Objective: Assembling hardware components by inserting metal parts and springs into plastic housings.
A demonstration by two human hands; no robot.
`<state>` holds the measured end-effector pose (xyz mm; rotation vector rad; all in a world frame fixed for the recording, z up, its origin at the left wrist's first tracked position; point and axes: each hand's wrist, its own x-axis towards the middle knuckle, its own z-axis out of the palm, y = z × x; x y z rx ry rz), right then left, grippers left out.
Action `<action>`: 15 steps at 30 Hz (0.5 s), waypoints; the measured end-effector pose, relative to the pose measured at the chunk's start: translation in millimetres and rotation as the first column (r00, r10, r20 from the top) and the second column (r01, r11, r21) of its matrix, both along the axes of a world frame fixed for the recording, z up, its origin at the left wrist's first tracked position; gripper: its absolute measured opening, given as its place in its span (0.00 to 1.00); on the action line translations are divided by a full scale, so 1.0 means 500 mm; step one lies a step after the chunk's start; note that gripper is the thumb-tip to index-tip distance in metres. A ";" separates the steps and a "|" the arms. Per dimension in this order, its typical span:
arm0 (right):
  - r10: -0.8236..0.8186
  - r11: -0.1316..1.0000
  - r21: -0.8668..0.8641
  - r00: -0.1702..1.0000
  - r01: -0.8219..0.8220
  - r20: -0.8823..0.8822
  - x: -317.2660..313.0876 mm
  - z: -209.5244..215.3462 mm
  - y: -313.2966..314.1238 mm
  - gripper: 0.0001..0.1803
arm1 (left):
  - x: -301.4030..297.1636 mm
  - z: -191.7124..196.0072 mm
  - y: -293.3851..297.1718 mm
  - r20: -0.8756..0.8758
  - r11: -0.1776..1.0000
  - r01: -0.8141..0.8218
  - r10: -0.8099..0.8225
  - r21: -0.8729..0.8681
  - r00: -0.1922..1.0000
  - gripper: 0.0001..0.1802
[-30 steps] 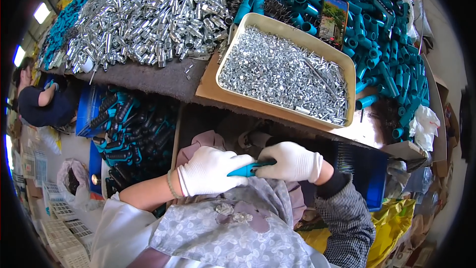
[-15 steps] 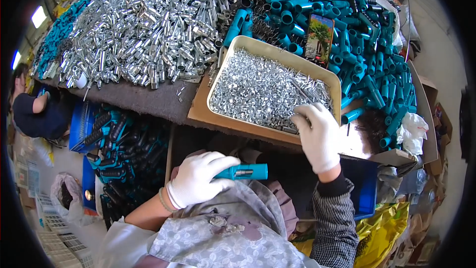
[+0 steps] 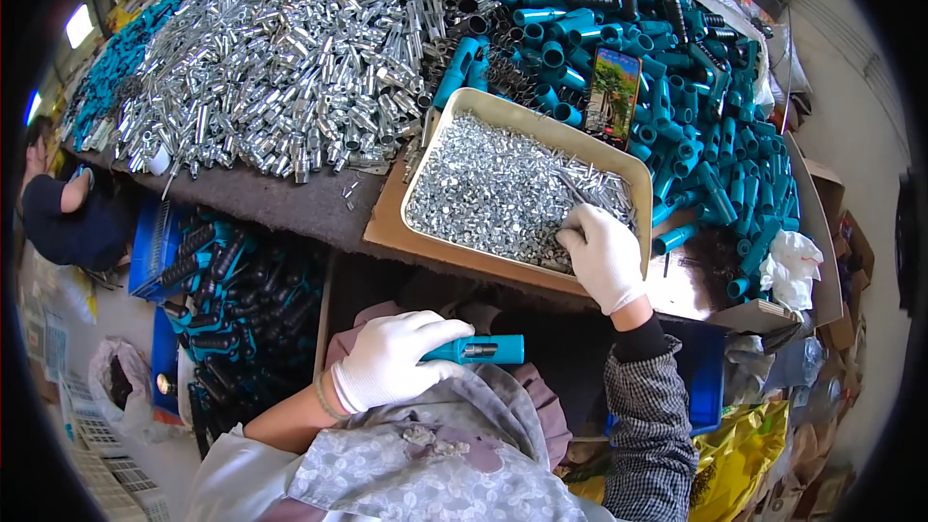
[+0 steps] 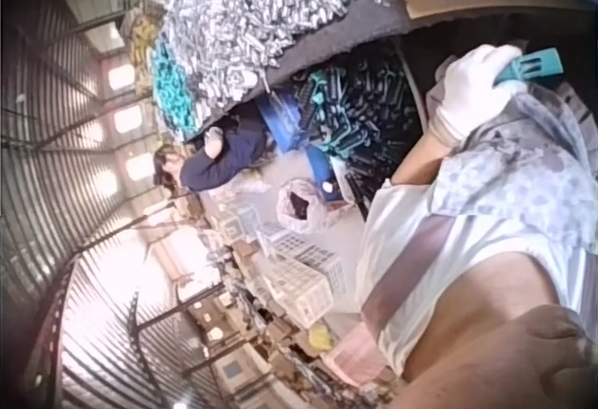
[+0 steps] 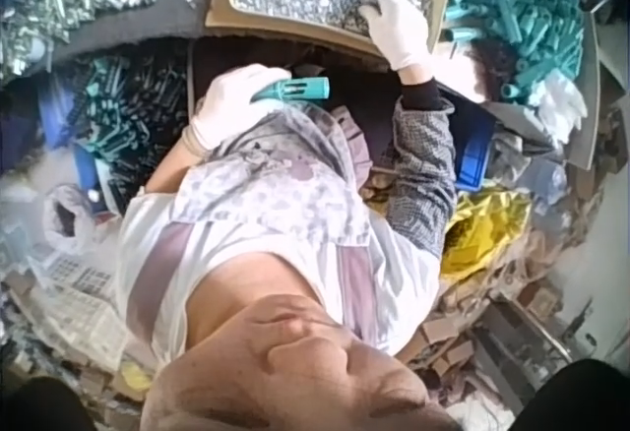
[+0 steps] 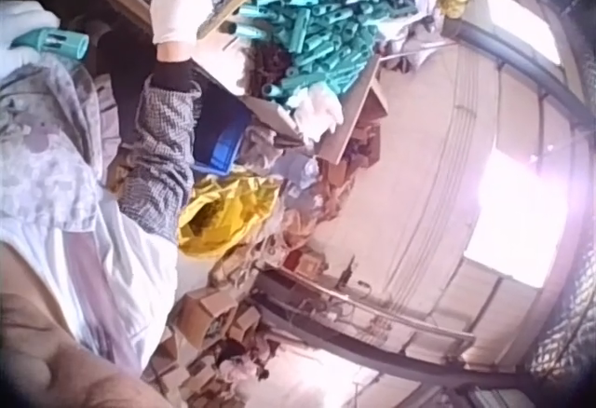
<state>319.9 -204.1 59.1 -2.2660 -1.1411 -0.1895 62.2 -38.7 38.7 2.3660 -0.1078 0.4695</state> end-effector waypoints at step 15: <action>-0.059 0.982 0.172 0.994 0.075 -0.096 0.005 -0.005 -0.010 0.05 | -0.001 -0.003 0.000 0.004 1.000 -0.008 0.008 0.011 1.000 0.25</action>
